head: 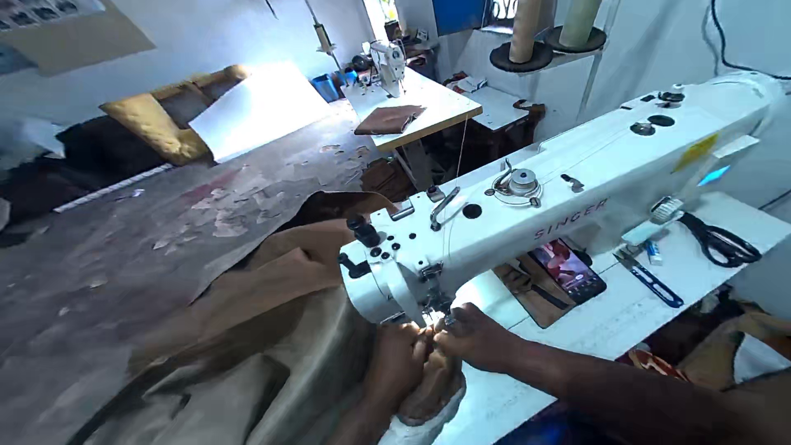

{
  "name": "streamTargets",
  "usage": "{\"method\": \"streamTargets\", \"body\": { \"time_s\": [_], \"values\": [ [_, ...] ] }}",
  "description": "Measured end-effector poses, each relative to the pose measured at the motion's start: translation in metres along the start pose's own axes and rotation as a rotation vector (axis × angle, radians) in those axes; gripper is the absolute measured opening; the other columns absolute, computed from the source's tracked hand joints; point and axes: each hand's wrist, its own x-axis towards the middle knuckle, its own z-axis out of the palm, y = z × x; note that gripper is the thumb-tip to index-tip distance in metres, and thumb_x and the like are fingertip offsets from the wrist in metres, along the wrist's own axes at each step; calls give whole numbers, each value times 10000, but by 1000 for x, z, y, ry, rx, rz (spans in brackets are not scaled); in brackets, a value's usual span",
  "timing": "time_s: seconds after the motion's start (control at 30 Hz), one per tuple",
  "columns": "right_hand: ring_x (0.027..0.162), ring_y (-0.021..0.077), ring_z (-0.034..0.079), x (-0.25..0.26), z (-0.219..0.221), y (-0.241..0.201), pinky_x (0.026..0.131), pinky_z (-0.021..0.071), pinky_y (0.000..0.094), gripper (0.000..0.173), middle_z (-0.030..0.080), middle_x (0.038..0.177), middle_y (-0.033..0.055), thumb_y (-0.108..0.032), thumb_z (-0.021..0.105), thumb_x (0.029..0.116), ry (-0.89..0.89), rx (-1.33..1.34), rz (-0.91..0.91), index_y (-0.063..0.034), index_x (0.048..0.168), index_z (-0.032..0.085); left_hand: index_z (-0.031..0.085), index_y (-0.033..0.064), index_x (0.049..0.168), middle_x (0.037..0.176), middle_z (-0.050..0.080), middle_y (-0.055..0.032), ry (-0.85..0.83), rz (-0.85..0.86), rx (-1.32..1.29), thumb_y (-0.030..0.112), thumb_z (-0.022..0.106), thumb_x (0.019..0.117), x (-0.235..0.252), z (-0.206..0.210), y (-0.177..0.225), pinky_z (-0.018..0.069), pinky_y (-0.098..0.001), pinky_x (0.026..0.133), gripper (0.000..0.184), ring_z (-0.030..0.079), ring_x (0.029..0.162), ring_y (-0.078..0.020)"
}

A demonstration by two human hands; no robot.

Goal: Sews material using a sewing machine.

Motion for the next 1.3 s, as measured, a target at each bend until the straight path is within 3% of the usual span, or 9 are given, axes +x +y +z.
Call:
{"method": "streamTargets", "body": {
  "time_s": [0.1, 0.17, 0.37, 0.6, 0.67, 0.8, 1.0, 1.17, 1.3],
  "values": [
    [1025, 274, 690, 7, -2, 5, 945, 533, 458, 222, 736, 1036, 92, -2, 558, 979, -46, 63, -43, -81, 1109, 721, 712, 1, 1198, 1263, 675, -201, -187, -229, 112, 315, 495, 1078, 0, -23, 29, 393, -565, 1116, 400, 593, 1263, -363],
    [975, 257, 699, 13, -6, 11, 931, 546, 437, 205, 735, 950, 79, 9, 572, 974, -50, 94, -122, -66, 1068, 739, 723, 42, 1210, 1277, 680, -177, -178, -292, 200, 329, 519, 1068, -3, -26, 45, 371, -590, 1112, 379, 593, 1268, -353],
    [956, 302, 720, 33, -21, 20, 905, 561, 462, 191, 741, 948, 147, -16, 551, 1000, -213, 168, -260, 18, 1061, 729, 730, 86, 1211, 1312, 677, -147, -103, -471, 336, 276, 516, 1052, -4, -17, 70, 373, -600, 1096, 328, 591, 1287, -330],
    [807, 309, 735, 26, 16, -10, 745, 600, 457, 150, 735, 842, 149, 5, 593, 933, 19, 41, -12, 17, 971, 737, 684, 19, 1249, 1317, 657, -191, -68, -605, 106, 249, 478, 1070, 1, -16, 66, 383, -582, 1097, 357, 580, 1292, -343],
    [890, 328, 733, 19, 13, -14, 795, 594, 481, 173, 737, 923, 167, 28, 567, 941, -68, 114, 61, 26, 1002, 730, 695, 32, 1242, 1308, 662, -186, -72, -611, 61, 284, 495, 1066, 3, -16, 63, 379, -575, 1103, 366, 576, 1293, -338],
    [1194, 338, 669, 1, -4, -8, 1027, 525, 493, 300, 692, 1273, 186, 40, 483, 994, -270, 245, 107, 12, 1201, 699, 695, 42, 1249, 1281, 673, -189, -62, -613, 33, 267, 490, 1062, 2, -14, 58, 381, -596, 1097, 357, 586, 1274, -354],
    [1069, 305, 705, -7, 8, -4, 930, 560, 506, 216, 738, 1102, 125, 19, 555, 952, -101, 105, 67, -42, 1067, 727, 715, 49, 1188, 1208, 702, -166, -41, -613, 61, 265, 468, 1067, 1, -13, 64, 389, -568, 1076, 350, 614, 1226, -325],
    [1162, 309, 671, -1, 0, -1, 947, 532, 517, 246, 710, 1263, 108, 9, 520, 959, -218, 157, 57, -36, 1096, 719, 709, 55, 1219, 1255, 690, -149, -74, -625, 85, 304, 456, 1077, 3, -12, 71, 362, -540, 1114, 382, 594, 1262, -303],
    [1073, 316, 684, 2, -3, 4, 879, 545, 507, 210, 731, 1121, 109, 8, 524, 972, -216, 124, -9, -46, 1054, 710, 677, 68, 1273, 1326, 656, -139, -99, -606, 144, 392, 556, 1034, 1, -9, 66, 356, -569, 1103, 420, 541, 1327, -316]
  ]
}}
